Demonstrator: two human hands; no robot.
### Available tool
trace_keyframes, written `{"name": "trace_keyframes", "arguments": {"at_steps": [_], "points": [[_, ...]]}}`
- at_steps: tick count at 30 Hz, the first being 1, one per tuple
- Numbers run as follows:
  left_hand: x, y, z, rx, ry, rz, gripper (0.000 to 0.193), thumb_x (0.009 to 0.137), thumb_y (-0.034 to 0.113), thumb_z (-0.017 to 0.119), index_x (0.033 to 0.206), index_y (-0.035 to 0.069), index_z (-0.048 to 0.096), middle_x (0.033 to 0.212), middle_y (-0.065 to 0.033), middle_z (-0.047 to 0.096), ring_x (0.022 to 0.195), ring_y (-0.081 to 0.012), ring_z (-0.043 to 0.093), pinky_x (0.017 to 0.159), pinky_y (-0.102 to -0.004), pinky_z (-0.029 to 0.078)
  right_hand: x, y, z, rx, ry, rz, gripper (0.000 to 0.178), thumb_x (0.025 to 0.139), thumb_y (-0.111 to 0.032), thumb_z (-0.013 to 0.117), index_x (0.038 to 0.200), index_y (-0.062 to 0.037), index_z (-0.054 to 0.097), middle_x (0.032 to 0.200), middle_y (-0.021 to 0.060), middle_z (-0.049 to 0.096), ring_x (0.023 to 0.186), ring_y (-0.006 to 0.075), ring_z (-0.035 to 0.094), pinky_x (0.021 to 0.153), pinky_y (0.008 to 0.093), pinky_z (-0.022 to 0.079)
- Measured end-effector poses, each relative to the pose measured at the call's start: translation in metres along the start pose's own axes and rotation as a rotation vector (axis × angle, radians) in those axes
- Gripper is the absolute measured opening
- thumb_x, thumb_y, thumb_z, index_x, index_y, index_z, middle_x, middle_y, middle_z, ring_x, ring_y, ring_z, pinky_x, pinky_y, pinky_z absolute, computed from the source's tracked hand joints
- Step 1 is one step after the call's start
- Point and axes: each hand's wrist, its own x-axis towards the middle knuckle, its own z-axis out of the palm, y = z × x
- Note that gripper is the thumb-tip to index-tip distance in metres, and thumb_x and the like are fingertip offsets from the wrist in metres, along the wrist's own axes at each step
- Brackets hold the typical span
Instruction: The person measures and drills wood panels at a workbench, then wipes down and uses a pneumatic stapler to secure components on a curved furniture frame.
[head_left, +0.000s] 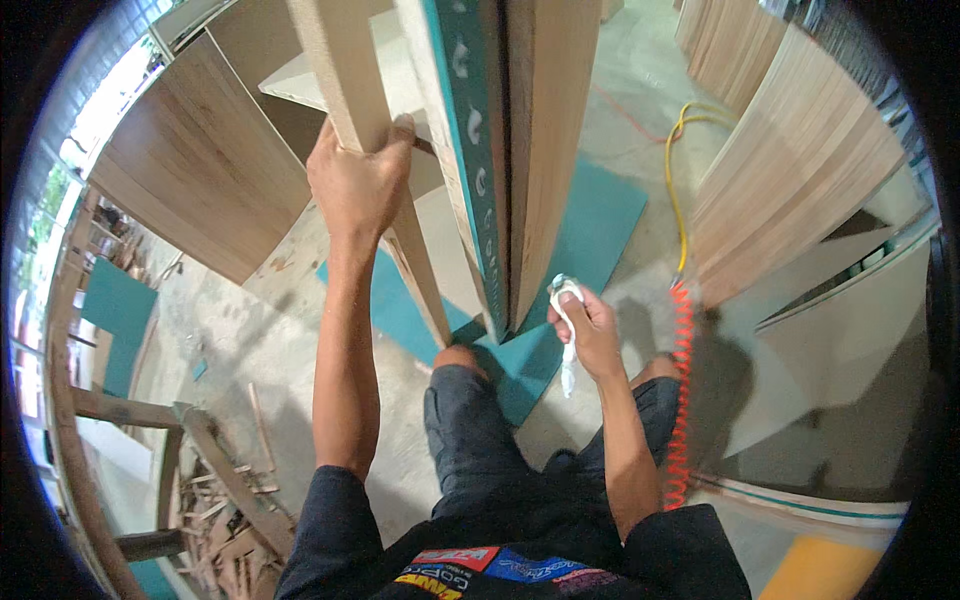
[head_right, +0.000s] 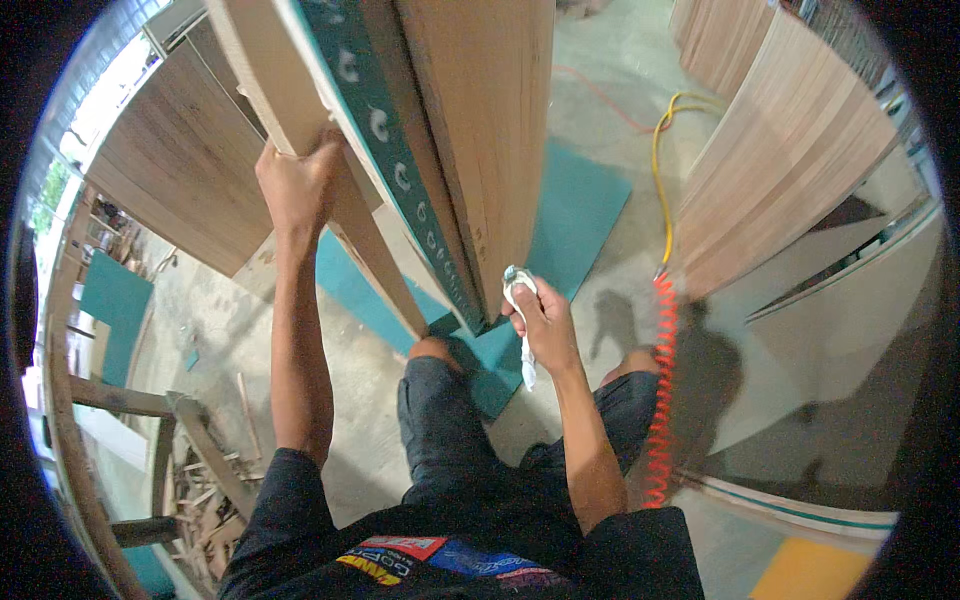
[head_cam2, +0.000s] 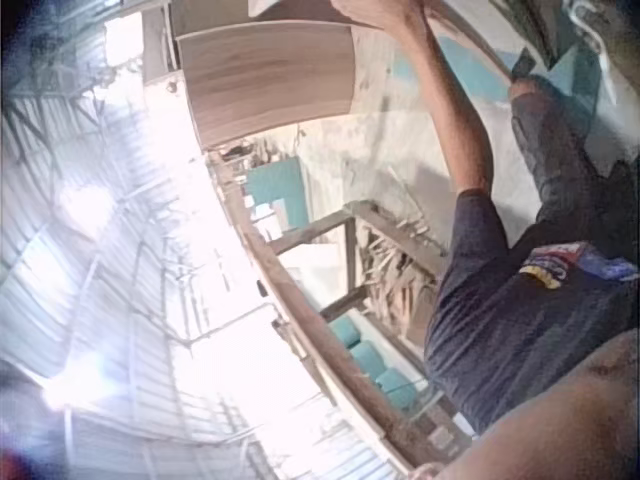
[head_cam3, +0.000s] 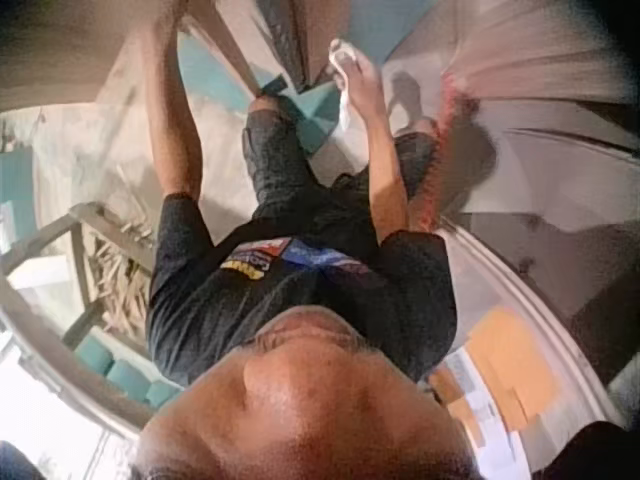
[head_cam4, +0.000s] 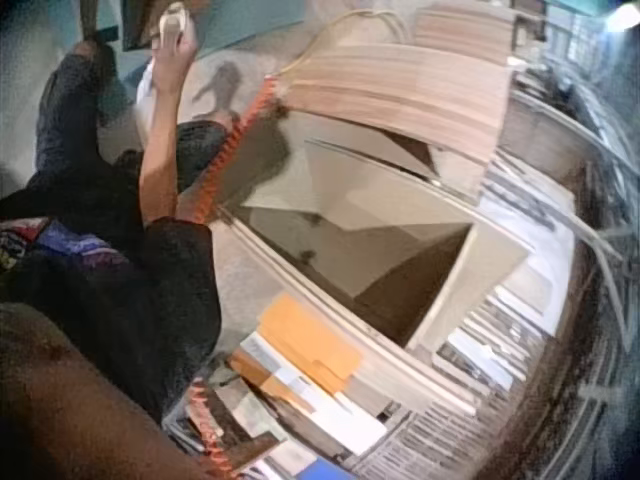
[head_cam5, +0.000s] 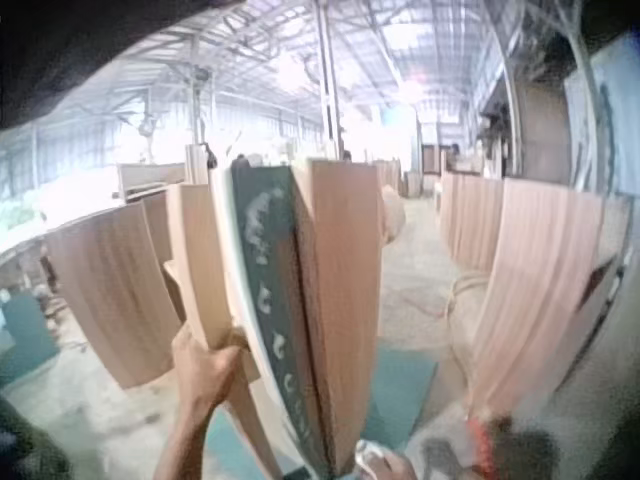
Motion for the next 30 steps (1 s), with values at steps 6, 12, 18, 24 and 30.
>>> {"name": "trace_keyframes", "arguments": {"at_steps": [6,12,18,24,30], "points": [[-0.003,0.005,0.009,0.065,0.003,0.048,0.027,0.079,0.024,0.069,0.092,0.0,0.071,0.092,-0.0128,0.066,0.081,-0.0356,0.067,0.075,-0.0454,0.054,-0.015,-0.158,0.038,-0.55,0.245,-0.69,0.027,0.103,-0.024,0.06,0.115,-0.0001,0.065,0.091,0.0094,0.072,0.076,0.0173,0.067,0.068,0.029,0.051],[-0.008,0.003,-0.002,0.152,-0.109,-0.015,0.029,0.084,0.027,0.069,0.099,0.002,0.073,0.105,-0.0133,0.069,0.094,-0.036,0.068,0.084,-0.0449,0.054,0.006,-0.251,0.076,-0.957,0.43,-1.179,0.025,0.099,-0.016,0.064,0.119,-0.0021,0.067,0.094,0.0192,0.073,0.083,0.0249,0.075,0.068,0.0367,0.055],[-0.007,0.008,-0.008,0.131,-0.082,0.01,0.025,0.083,0.025,0.067,0.096,0.004,0.072,0.1,-0.0117,0.066,0.095,-0.0356,0.066,0.083,-0.0466,0.053,0.003,-0.306,0.11,-1.211,0.56,-1.13,0.025,0.097,-0.021,0.064,0.116,-0.006,0.07,0.082,0.0205,0.072,0.077,0.0357,0.073,0.066,0.0428,0.055],[-0.008,0.005,-0.007,0.085,-0.074,0.006,0.022,0.082,0.023,0.066,0.092,0.003,0.07,0.097,-0.0103,0.065,0.094,-0.0343,0.065,0.083,-0.0462,0.053,0.014,-0.318,0.127,-1.416,0.747,-1.125,0.031,0.096,-0.034,0.064,0.114,-0.0111,0.075,0.077,0.0203,0.071,0.069,0.0362,0.07,0.064,0.0432,0.053],[-0.008,0.001,-0.008,0.065,-0.045,0.031,0.02,0.079,0.02,0.067,0.091,0.005,0.07,0.091,-0.009,0.064,0.086,-0.0302,0.062,0.078,-0.0437,0.054,0.016,-0.324,0.137,-1.578,0.805,-1.075,0.026,0.094,-0.031,0.064,0.109,-0.0124,0.075,0.079,0.0208,0.07,0.074,0.0412,0.069,0.069,0.0493,0.055]]}}
